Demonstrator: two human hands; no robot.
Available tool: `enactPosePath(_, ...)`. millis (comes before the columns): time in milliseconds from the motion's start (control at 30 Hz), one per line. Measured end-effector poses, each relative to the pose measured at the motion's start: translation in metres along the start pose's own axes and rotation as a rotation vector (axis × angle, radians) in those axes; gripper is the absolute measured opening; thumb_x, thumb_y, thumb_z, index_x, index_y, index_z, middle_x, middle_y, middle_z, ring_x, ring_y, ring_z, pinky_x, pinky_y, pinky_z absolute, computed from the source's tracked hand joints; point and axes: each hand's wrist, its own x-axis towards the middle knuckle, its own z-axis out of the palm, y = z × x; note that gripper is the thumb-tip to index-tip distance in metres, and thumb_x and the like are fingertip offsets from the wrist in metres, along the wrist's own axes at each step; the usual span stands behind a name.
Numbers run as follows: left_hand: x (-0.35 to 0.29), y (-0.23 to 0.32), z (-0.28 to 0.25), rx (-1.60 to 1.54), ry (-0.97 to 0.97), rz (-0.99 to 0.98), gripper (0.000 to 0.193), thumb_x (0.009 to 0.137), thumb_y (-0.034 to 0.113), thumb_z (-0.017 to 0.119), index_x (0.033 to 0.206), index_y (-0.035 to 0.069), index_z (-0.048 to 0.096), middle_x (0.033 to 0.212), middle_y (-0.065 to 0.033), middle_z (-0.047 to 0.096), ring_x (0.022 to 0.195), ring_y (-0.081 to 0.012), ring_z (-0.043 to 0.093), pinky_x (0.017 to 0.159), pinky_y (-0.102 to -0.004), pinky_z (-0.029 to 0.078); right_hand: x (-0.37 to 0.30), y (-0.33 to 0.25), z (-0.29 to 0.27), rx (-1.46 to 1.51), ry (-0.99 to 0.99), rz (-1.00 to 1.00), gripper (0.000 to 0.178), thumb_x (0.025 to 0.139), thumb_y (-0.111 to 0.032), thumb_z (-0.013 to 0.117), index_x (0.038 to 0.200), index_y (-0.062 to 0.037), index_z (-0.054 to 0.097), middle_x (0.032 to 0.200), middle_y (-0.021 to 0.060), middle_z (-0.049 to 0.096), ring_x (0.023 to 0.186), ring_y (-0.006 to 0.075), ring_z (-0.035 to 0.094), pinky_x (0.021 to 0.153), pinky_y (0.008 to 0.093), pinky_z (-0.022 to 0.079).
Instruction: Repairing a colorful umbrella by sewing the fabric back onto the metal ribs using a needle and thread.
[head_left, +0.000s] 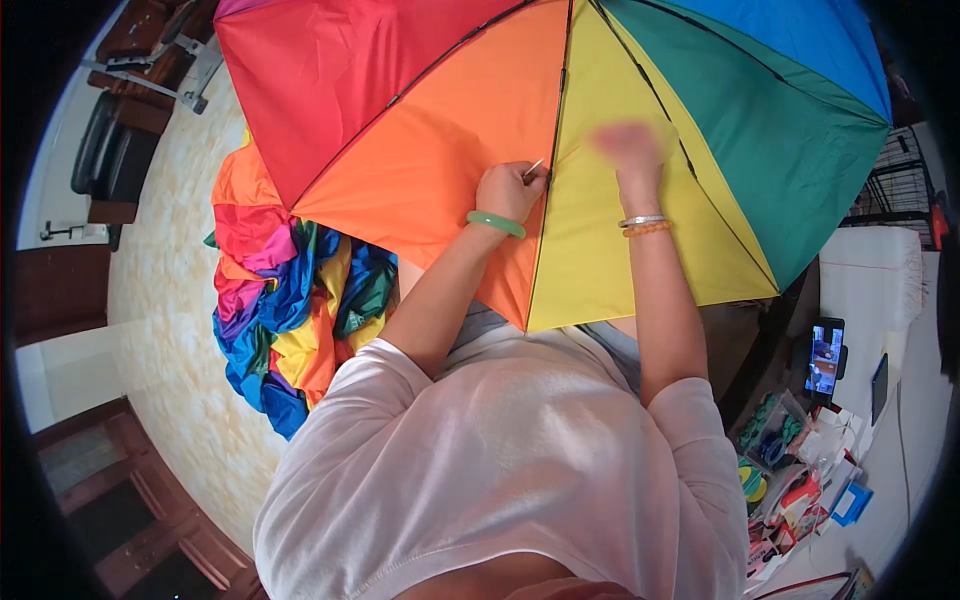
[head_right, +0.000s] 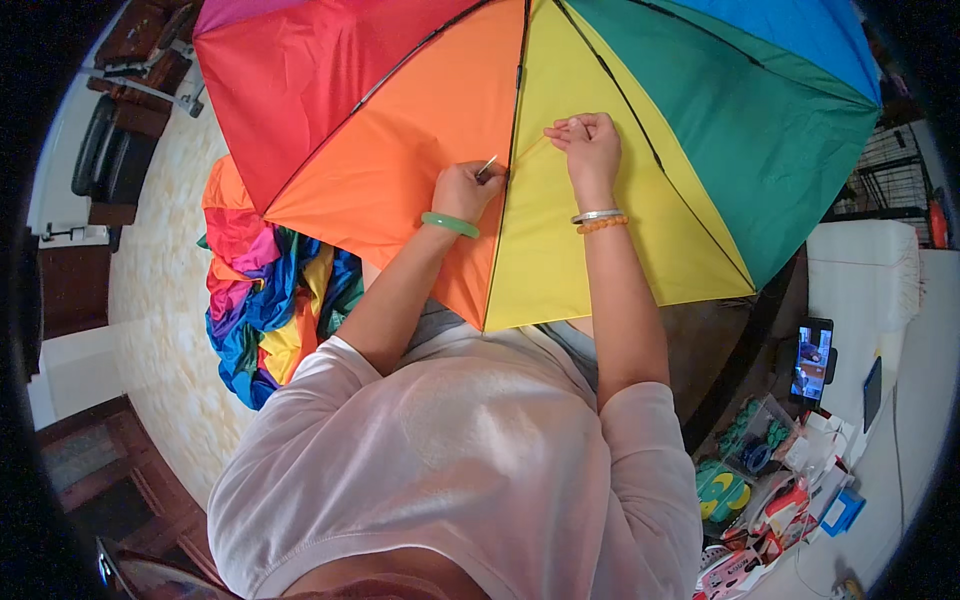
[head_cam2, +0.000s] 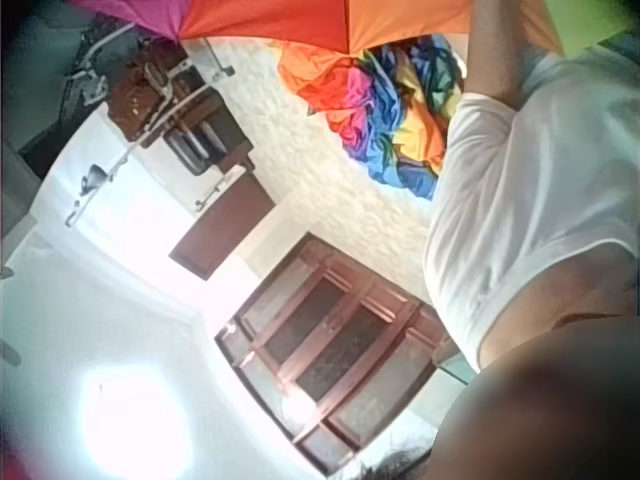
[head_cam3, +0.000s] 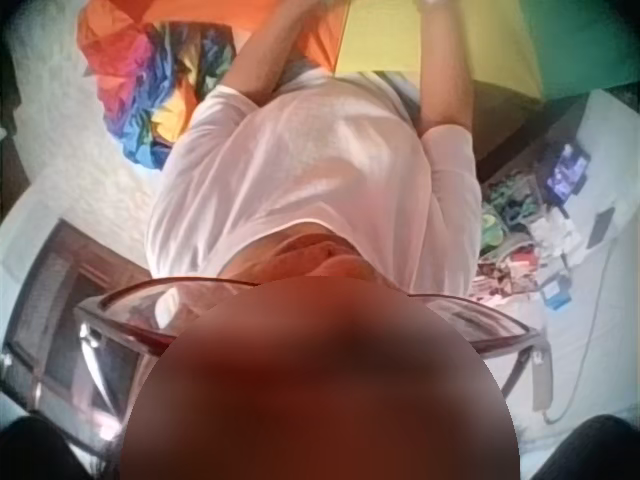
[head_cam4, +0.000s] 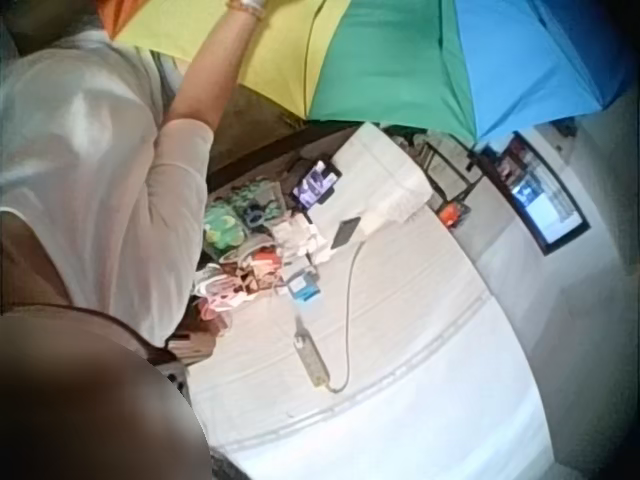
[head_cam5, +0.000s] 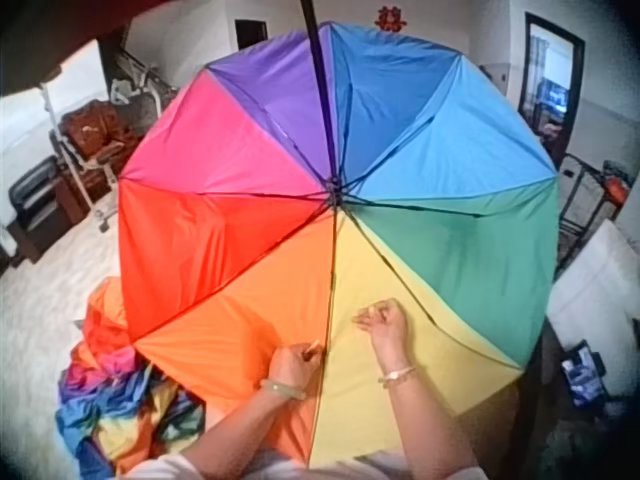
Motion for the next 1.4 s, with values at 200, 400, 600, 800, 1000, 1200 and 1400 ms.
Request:
enactPosePath(200, -0.003, 0.003, 0.004, 0.165, 0.181, 0.357, 0.011, 0.072, 0.011, 0.063, 0.082, 0.008, 0.068, 0.072, -0.0049, 0.060, 0.063, -0.0249, 0.056, 0.058, -0.0313, 0.045, -0.015, -0.022, 0.010, -0.059, -0.140, -0.070, 0.003, 0.091, -0.002, 0.048, 0.091, 0.0007, 0.047, 0.084, 0.0124, 0.061, 0.072, 0.0190, 0.064, 0.068, 0.0252, 0.052)
enactPosePath(400, 0.003, -0.006, 0.012, 0.143, 0.207, 0.374, 0.013, 0.072, 0.011, 0.064, 0.084, 0.008, 0.068, 0.082, -0.0036, 0.059, 0.066, -0.0227, 0.056, 0.059, -0.0305, 0.045, -0.039, -0.069, 0.025, -0.172, -0.308, -0.237, 0.003, 0.091, -0.003, 0.049, 0.091, 0.0005, 0.048, 0.086, 0.0127, 0.061, 0.073, 0.0182, 0.062, 0.072, 0.0252, 0.053)
enactPosePath(600, 0.003, -0.011, 0.011, 0.130, 0.192, 0.353, 0.013, 0.074, 0.007, 0.062, 0.086, 0.007, 0.067, 0.097, -0.0033, 0.059, 0.068, -0.0202, 0.055, 0.058, -0.0283, 0.044, -0.039, -0.090, 0.024, -0.065, -0.277, -0.325, 0.003, 0.090, -0.002, 0.050, 0.091, 0.0005, 0.049, 0.086, 0.0110, 0.062, 0.072, 0.0167, 0.061, 0.072, 0.0254, 0.052)
enactPosePath(800, -0.010, 0.010, 0.004, -0.221, 0.180, 0.502, 0.014, 0.077, -0.001, 0.058, 0.087, 0.003, 0.067, 0.092, -0.0019, 0.062, 0.066, -0.0151, 0.055, 0.057, -0.0232, 0.043, -0.030, -0.093, 0.012, 0.064, -0.196, -0.288, 0.008, 0.090, -0.003, 0.052, 0.097, 0.0019, 0.053, 0.086, 0.0097, 0.062, 0.073, 0.0160, 0.061, 0.072, 0.0252, 0.052)
enactPosePath(1000, -0.003, 0.004, 0.006, -0.362, 0.156, 0.243, 0.014, 0.081, -0.003, 0.057, 0.092, -0.001, 0.066, 0.081, -0.0026, 0.065, 0.062, -0.0106, 0.054, 0.057, -0.0192, 0.042, -0.014, -0.063, -0.007, 0.017, -0.302, -0.180, 0.012, 0.087, -0.005, 0.056, 0.095, 0.0015, 0.061, 0.085, 0.0074, 0.061, 0.073, 0.0152, 0.059, 0.071, 0.0244, 0.050)
enactPosePath(1200, 0.004, -0.002, -0.005, -0.678, 0.223, -0.051, 0.011, 0.084, 0.002, 0.059, 0.092, -0.001, 0.065, 0.071, -0.0048, 0.064, 0.059, -0.0090, 0.053, 0.055, -0.0191, 0.041, -0.036, -0.004, 0.000, -1.084, -0.485, -0.489, 0.012, 0.079, -0.009, 0.060, 0.089, -0.0043, 0.065, 0.082, 0.0055, 0.060, 0.068, 0.0212, 0.056, 0.065, 0.0289, 0.045)
enactPosePath(1400, 0.004, -0.004, 0.000, -0.854, 0.223, 0.006, 0.008, 0.086, 0.005, 0.058, 0.087, 0.001, 0.064, 0.071, -0.0050, 0.063, 0.059, -0.0084, 0.052, 0.053, -0.0204, 0.039, -0.049, 0.021, 0.021, -1.071, -0.391, -0.491, 0.009, 0.081, -0.004, 0.056, 0.087, -0.0021, 0.062, 0.082, 0.0061, 0.062, 0.064, 0.0183, 0.058, 0.062, 0.0289, 0.046)
